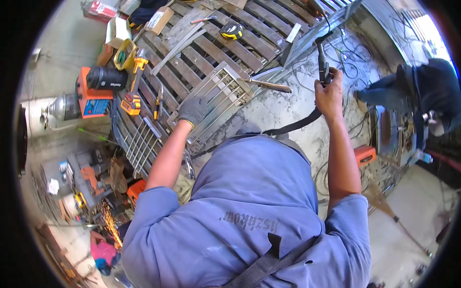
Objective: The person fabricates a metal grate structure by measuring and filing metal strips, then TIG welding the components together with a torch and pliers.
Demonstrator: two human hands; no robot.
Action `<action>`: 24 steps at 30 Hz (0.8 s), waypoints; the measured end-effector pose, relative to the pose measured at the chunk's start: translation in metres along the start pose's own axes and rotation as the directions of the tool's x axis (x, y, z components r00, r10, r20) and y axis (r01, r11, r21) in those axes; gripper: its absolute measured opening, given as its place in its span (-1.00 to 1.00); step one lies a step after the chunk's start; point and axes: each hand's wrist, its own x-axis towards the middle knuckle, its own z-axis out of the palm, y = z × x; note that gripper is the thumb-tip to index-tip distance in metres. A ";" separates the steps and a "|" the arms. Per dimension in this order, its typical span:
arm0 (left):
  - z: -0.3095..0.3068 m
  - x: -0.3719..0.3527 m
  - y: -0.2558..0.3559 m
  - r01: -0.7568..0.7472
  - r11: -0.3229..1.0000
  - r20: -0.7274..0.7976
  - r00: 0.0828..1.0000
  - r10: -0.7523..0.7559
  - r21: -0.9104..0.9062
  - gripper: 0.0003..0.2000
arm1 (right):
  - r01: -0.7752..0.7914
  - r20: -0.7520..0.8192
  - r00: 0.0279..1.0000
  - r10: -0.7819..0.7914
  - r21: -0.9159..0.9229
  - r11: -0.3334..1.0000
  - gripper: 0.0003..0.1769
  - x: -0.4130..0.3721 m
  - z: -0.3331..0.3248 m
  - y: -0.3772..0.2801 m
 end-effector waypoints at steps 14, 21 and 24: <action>0.011 0.026 -0.037 -0.559 0.818 0.127 0.829 0.545 0.136 -0.64 | -0.207 0.208 0.956 0.208 -0.026 0.978 -0.12 -0.194 0.052 -0.069; 0.006 0.033 -0.039 -0.665 0.712 0.167 0.747 0.644 0.227 -0.78 | -0.141 0.258 0.957 0.131 0.020 0.990 -0.28 -0.200 0.067 -0.070; -0.007 0.026 -0.031 -0.650 0.715 0.168 0.759 0.629 0.257 -0.78 | -0.230 0.302 0.930 0.210 0.031 0.973 -0.33 -0.192 0.071 -0.069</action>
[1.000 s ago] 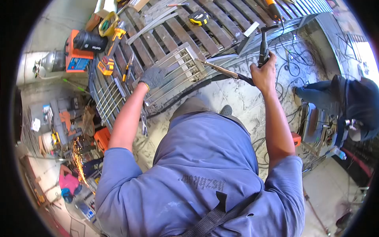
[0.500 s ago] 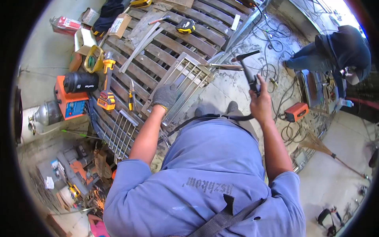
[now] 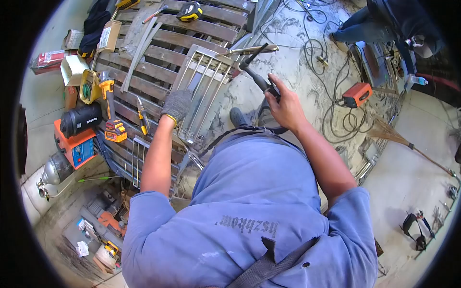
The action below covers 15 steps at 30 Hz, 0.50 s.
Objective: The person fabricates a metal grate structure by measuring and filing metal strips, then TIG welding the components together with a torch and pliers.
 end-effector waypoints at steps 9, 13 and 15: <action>-0.005 0.003 -0.002 -0.018 0.993 0.099 0.995 0.006 0.120 -0.77 | -0.288 0.118 0.957 0.265 0.274 0.918 -0.31 0.005 0.016 0.007; -0.003 0.005 -0.006 -0.023 0.991 0.102 0.995 0.010 0.129 -0.74 | -0.297 0.135 0.955 0.265 0.390 0.871 -0.28 0.002 0.027 0.012; 0.000 0.006 -0.008 -0.027 0.989 0.120 0.993 0.009 0.147 -0.74 | -0.308 0.144 0.951 0.273 0.417 0.855 -0.28 0.001 0.029 0.011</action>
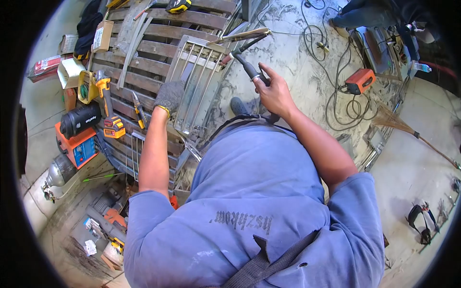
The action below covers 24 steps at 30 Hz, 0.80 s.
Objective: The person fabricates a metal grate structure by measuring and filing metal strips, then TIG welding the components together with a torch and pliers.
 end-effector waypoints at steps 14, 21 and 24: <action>0.000 -0.001 -0.002 -0.025 1.000 -0.064 0.998 0.024 -0.012 -0.77 | -0.030 -0.051 0.998 0.028 -0.054 0.998 -0.30 -0.008 0.008 0.000; 0.004 0.001 -0.004 -0.044 0.999 -0.081 0.996 0.043 -0.010 -0.77 | -0.026 -0.064 0.998 0.024 -0.029 0.999 -0.29 -0.011 0.013 0.002; -0.001 -0.001 -0.001 -0.047 0.999 -0.088 0.995 0.046 -0.007 -0.77 | -0.104 -0.044 0.994 0.103 -0.008 0.995 -0.29 -0.014 0.012 -0.007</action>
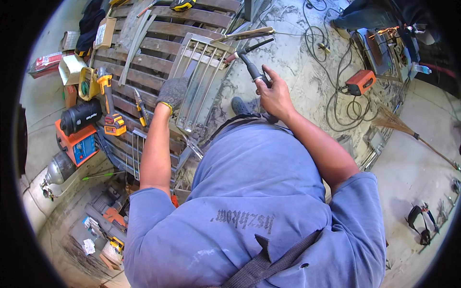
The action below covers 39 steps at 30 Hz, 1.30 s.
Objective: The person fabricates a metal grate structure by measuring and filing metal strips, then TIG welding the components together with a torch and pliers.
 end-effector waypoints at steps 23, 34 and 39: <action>-0.001 0.006 -0.001 0.018 1.000 0.071 0.997 -0.018 0.001 -0.73 | 0.018 -0.025 1.000 -0.016 0.074 0.997 -0.30 -0.010 0.014 -0.002; 0.003 0.005 -0.004 0.022 1.000 0.095 0.995 -0.023 0.008 -0.73 | 0.062 0.029 0.997 -0.066 0.116 0.991 -0.33 -0.020 0.013 -0.016; -0.013 0.004 0.005 -0.026 0.992 0.145 0.989 0.007 0.125 -0.74 | -0.034 0.050 0.998 0.027 0.154 0.988 -0.33 -0.017 0.013 -0.012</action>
